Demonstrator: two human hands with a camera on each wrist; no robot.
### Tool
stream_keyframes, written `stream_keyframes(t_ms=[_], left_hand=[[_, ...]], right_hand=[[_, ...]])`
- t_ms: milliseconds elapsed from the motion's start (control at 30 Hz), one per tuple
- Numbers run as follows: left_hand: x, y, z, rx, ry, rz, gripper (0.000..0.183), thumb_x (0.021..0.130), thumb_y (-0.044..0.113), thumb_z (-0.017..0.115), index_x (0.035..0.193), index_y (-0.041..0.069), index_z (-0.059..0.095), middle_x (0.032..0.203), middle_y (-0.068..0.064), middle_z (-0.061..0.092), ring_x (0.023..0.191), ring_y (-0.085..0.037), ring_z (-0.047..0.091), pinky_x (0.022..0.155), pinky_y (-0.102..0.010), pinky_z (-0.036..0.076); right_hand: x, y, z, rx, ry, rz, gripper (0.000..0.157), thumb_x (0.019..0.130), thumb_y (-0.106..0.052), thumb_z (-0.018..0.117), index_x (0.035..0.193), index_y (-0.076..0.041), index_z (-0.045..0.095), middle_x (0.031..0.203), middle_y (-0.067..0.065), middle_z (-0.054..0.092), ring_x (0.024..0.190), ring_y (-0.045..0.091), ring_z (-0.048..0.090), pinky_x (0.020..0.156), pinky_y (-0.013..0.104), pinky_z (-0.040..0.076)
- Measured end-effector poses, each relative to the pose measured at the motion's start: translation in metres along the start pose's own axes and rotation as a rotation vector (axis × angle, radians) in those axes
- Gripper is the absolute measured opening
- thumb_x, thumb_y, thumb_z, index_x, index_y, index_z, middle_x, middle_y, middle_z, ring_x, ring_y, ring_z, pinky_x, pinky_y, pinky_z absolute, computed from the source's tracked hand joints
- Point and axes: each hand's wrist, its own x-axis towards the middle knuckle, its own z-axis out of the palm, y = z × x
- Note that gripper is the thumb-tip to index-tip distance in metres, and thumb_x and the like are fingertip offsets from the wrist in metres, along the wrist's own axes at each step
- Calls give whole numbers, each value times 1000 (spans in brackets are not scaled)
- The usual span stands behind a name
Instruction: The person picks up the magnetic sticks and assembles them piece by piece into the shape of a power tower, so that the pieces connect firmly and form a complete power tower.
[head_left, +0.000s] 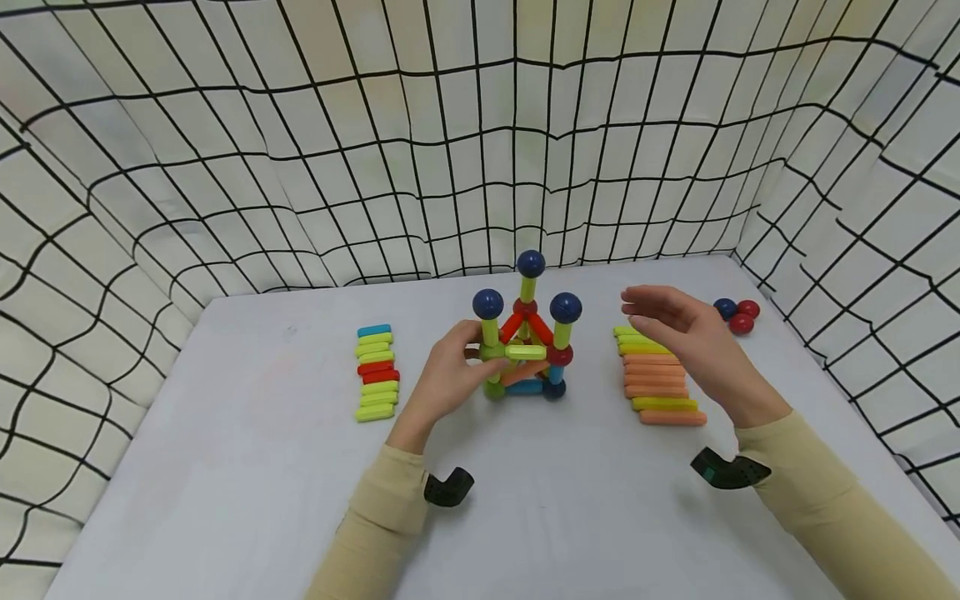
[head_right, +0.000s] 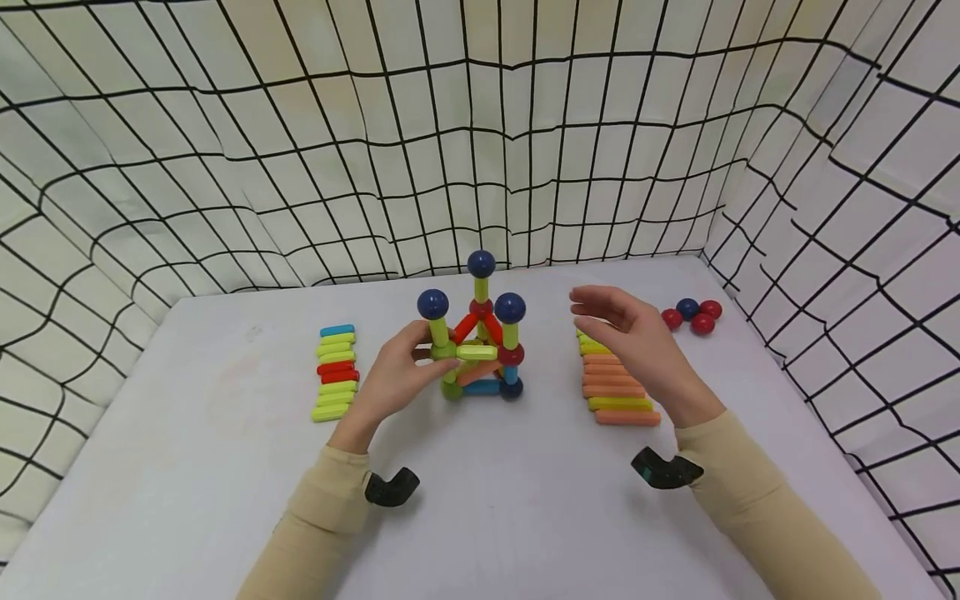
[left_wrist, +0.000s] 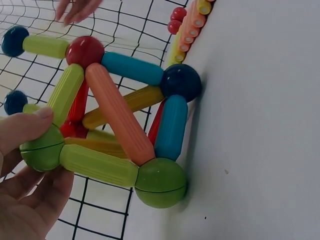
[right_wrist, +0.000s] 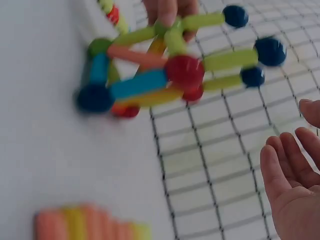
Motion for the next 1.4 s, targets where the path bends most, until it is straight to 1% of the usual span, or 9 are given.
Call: stream_keyframes(t_ms=[167,267,333,400,500,633,900,1167,1400], left_hand=[[1,-3,-5,-25,-44,-51,43,89,19,73,125,4,57,119,-9,61,113,-23,56,99,-39,48],[1,-2,-7,-44,-80,-71,44,90,21,72,127,6,56,122,-9,60,114,-23,56,100,-38,47],[1,-1,-8,-64,-92,-80,44,90,21,72,128,7,56,123,-9,60,115,-23,56,100,-38,47],[1,-1,-9,-83,-100,-86,45,90,22,71,129,8,55,123,-8,59,115,-23,55,101,-39,47],[1,0,-10,-96,-104,-90,45,90,23,71,130,8,55,124,-9,59,116,-23,55,101,-40,47],[1,-1,-10,-99,-104,-90,45,91,23,70,130,8,55,124,-10,59,117,-25,54,102,-41,46],[1,-2,-9,-91,-105,-91,45,91,24,70,130,8,55,125,-9,59,118,-24,54,102,-39,46],[1,-3,-9,-79,-98,-95,46,91,24,71,130,8,55,124,-10,58,118,-25,54,101,-39,47],[1,-2,-9,-77,-103,-90,47,91,24,70,131,7,54,126,-11,58,119,-25,54,101,-39,47]], right_hand=[[-25,39,-22,-117,-4,34,45,98,-38,58,137,-16,53,133,4,56,114,7,55,89,11,45],[-40,62,-30,-270,-79,-15,39,98,-30,60,131,-9,57,128,8,60,109,9,58,86,12,47],[-49,75,-32,-372,-123,-60,34,96,-26,63,126,-9,62,122,6,64,106,12,61,85,15,49],[-56,86,-33,-471,-146,-109,31,94,-24,67,121,-11,65,117,2,67,104,15,63,85,18,51],[-63,98,-32,-553,-143,-152,29,89,-18,72,118,-13,67,113,-3,69,101,14,64,85,24,53],[-65,106,-31,-579,-129,-194,32,86,-9,74,116,-13,68,111,-4,69,99,12,63,83,25,54],[-69,109,-31,-571,-161,-214,31,83,-8,77,112,-16,69,106,-8,66,91,7,60,77,25,55],[-67,107,-28,-634,-310,-285,36,87,-8,73,119,-24,67,107,-16,60,93,5,55,79,26,54],[-61,99,-30,-607,-458,-264,36,93,-13,67,124,-30,65,110,-17,59,95,4,54,82,26,53]])
